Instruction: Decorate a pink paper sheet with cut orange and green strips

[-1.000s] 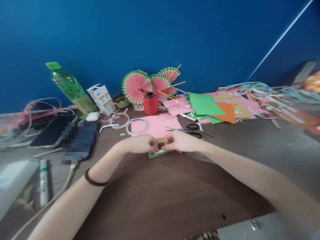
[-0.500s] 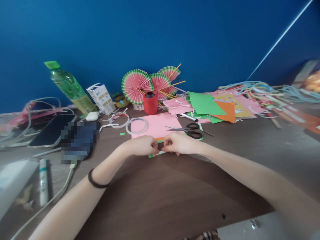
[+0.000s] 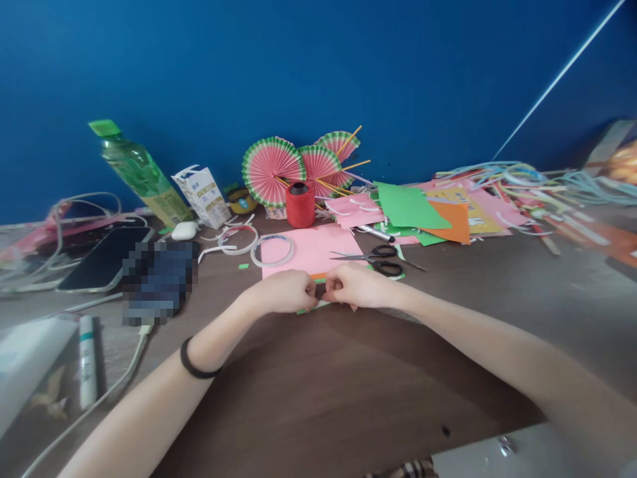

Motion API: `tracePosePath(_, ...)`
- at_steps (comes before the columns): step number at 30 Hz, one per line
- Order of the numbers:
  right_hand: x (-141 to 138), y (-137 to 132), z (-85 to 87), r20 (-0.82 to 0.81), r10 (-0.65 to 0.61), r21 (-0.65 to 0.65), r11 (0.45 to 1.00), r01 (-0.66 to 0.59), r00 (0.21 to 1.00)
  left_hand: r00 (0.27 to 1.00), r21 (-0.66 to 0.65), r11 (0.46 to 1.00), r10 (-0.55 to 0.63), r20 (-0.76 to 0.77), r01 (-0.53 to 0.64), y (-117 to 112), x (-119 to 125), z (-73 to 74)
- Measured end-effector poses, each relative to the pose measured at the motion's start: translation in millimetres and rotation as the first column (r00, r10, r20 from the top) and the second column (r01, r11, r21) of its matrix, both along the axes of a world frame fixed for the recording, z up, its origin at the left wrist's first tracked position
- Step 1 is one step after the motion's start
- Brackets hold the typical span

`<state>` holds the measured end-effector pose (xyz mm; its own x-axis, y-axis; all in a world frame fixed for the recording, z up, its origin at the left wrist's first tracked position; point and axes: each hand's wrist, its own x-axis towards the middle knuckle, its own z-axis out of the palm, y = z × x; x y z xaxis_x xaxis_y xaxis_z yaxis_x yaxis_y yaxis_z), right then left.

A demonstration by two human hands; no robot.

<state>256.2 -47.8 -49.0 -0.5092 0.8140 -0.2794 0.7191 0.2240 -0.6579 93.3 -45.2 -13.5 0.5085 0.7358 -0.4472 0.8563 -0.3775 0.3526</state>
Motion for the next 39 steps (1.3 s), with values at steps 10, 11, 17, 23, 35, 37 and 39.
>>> tracePosePath(10, 0.8, -0.5, 3.5, 0.117, -0.021, 0.196, 0.981, -0.002, 0.993, 0.998, 0.011, 0.999, 0.038, -0.040, -0.037, 0.8, -5.3, 2.7)
tracePosePath(11, 2.1, 0.1, 3.6, 0.110, -0.016, 0.207, 0.978, -0.007, 0.994, 0.999, 0.001, 0.999, 0.037, -0.034, -0.037, 1.4, -6.4, 2.7)
tracePosePath(17, 12.5, 4.8, 6.7, 0.057, 0.026, 0.062, 0.998, -0.029, 0.998, 0.998, -0.054, 0.998, 0.023, -0.066, -0.027, 11.3, -17.1, 9.1)
tracePosePath(23, 18.0, 14.2, 11.7, -0.109, -0.101, -0.030, 0.995, 0.099, 0.989, 0.987, 0.268, 0.955, 0.150, -0.056, -0.129, 31.7, -40.2, 15.8)
tracePosePath(35, 15.3, 20.3, 4.8, -0.264, -0.201, 0.092, 0.968, 0.232, 0.943, 0.998, 0.461, 0.886, 0.017, 0.067, -0.046, 52.2, -54.0, -11.2)
tracePosePath(37, 13.7, 20.5, 3.5, -0.365, -0.196, 0.172, 0.947, 0.272, 0.910, 0.971, 0.454, 0.879, 0.043, 0.235, -0.149, 47.1, -46.6, -4.7)
tracePosePath(39, 11.6, 19.9, 2.9, -0.460, -0.138, 0.323, 0.894, 0.310, 0.877, 0.917, 0.381, 0.893, 0.079, 0.390, -0.239, 39.7, -37.8, 1.5)
